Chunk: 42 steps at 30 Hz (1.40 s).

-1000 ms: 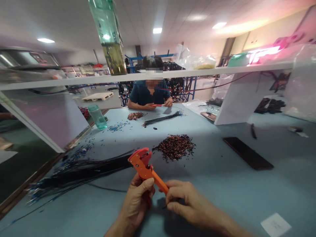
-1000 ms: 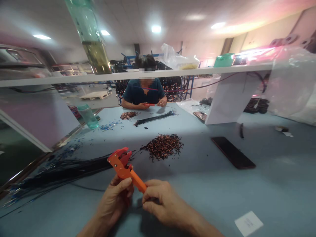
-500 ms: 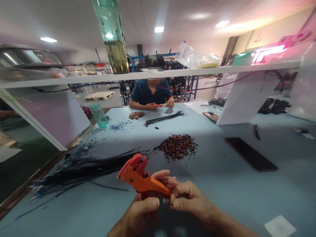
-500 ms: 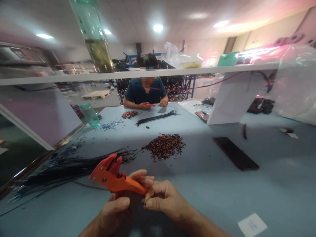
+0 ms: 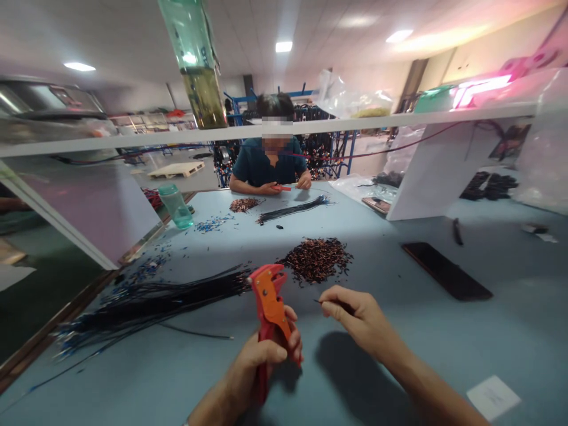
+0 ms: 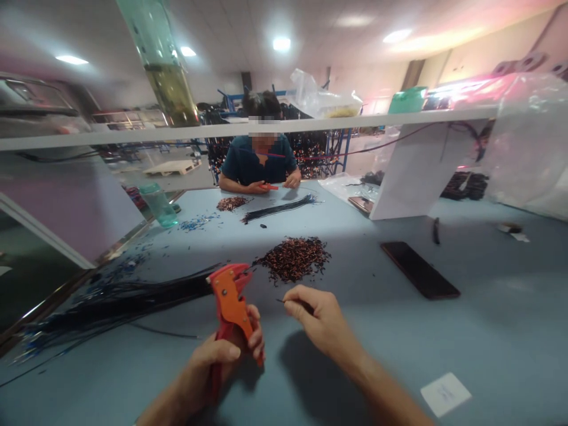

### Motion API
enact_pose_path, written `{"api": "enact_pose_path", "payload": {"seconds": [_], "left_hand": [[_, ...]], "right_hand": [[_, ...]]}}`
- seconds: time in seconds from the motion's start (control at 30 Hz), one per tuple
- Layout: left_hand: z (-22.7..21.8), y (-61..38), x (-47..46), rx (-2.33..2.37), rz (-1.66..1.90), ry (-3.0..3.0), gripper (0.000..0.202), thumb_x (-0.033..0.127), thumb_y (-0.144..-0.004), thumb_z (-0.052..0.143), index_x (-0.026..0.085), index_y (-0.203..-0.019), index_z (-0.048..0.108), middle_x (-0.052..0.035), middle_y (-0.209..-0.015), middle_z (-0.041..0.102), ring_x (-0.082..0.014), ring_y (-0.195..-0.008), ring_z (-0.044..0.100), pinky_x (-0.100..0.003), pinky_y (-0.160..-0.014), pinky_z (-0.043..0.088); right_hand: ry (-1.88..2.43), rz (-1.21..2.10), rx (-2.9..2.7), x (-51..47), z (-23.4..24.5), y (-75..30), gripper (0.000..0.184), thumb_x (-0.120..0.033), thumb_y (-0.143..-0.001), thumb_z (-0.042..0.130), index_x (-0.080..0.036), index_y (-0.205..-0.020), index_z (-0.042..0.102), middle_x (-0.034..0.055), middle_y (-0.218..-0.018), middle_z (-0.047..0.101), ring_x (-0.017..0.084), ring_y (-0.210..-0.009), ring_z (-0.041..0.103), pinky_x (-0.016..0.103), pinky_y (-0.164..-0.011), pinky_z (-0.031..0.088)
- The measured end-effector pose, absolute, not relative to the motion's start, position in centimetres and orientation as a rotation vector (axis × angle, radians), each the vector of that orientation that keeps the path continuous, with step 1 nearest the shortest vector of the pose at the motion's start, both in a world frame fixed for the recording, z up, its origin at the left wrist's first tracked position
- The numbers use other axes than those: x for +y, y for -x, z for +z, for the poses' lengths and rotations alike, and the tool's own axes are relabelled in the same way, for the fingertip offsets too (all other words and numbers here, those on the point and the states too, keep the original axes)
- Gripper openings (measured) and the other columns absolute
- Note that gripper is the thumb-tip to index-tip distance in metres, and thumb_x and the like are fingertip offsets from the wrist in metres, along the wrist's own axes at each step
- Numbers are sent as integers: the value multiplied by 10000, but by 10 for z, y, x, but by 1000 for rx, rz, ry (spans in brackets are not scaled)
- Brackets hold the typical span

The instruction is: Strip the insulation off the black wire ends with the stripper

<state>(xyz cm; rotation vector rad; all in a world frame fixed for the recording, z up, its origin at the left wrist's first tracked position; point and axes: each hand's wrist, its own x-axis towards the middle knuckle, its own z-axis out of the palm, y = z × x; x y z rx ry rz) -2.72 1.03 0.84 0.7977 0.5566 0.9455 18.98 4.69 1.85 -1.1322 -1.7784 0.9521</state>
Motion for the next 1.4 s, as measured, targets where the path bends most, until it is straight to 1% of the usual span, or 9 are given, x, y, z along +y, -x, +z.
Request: {"api": "enact_pose_path", "payload": {"seconds": [0.1, 0.23, 0.43, 0.6, 0.77, 0.9, 1.0, 1.23, 1.4], "left_hand": [[2, 26, 8, 539, 876, -848, 566, 137, -580, 652, 196, -1137, 568, 4, -790, 527, -149, -729, 521, -321, -723, 422], [-1, 29, 9, 515, 871, -898, 614, 149, -591, 652, 214, -1192, 542, 3, -810, 529, -139, -709, 492, -308, -697, 406], [0, 29, 8, 499, 837, -787, 553, 167, -562, 650, 170, -1114, 614, -20, -846, 546, -134, -714, 499, -293, -682, 399], [3, 26, 12, 487, 938, -665, 441, 178, -613, 652, 175, -1054, 646, -23, -821, 554, -151, -721, 533, -331, -722, 434], [11, 31, 21, 532, 1100, -476, 350, 172, -672, 627, 173, -1021, 656, -40, -828, 581, -185, -777, 569, -413, -814, 479], [14, 37, 27, 565, 1171, -357, 286, 142, -679, 611, 133, -959, 669, -62, -816, 599, -191, -769, 586, -383, -772, 502], [12, 39, 28, 564, 1198, -329, 282, 139, -674, 610, 123, -949, 673, -69, -807, 607, -187, -751, 586, -366, -751, 508], [8, 38, 30, 581, 1158, -443, 361, 137, -670, 615, 172, -1025, 668, -51, -830, 626, -185, -775, 592, -372, -781, 497], [8, 33, 30, 593, 1124, -592, 552, 120, -676, 600, 212, -1219, 595, -50, -897, 655, -193, -782, 605, -381, -774, 493]], "right_hand": [[1183, 870, -1724, 48, 20, -192, 246, -377, -883, 516, -176, -810, 637, -1, -690, 566, 140, -646, 509, 248, -610, 404], [1212, 847, -1620, 46, 24, -193, 257, -395, -865, 527, -166, -873, 644, 24, -750, 606, 150, -665, 521, 259, -626, 424], [1196, 843, -1585, 47, 23, -191, 225, -385, -861, 537, -179, -836, 625, 9, -689, 570, 141, -606, 480, 253, -571, 398], [1170, 807, -1736, 48, 11, -182, 210, -322, -894, 504, -182, -790, 619, 6, -691, 586, 145, -641, 518, 246, -611, 408], [1151, 564, -1994, 53, -9, -175, 199, -228, -924, 469, -184, -814, 630, 12, -714, 618, 139, -649, 563, 228, -628, 402], [1202, 246, -2264, 59, -18, -173, 187, -162, -928, 461, -190, -836, 621, 8, -743, 623, 127, -639, 583, 217, -586, 358], [1215, 12, -2430, 62, -18, -174, 160, -160, -928, 483, -183, -823, 601, 4, -749, 628, 118, -605, 570, 232, -545, 303], [1164, -175, -2513, 72, -15, -188, 143, -104, -872, 502, -167, -768, 579, 19, -735, 634, 117, -550, 525, 282, -505, 204], [1166, -272, -2510, 82, -15, -199, 161, -71, -870, 489, -169, -790, 589, 22, -706, 628, 119, -568, 530, 276, -511, 216]]}}
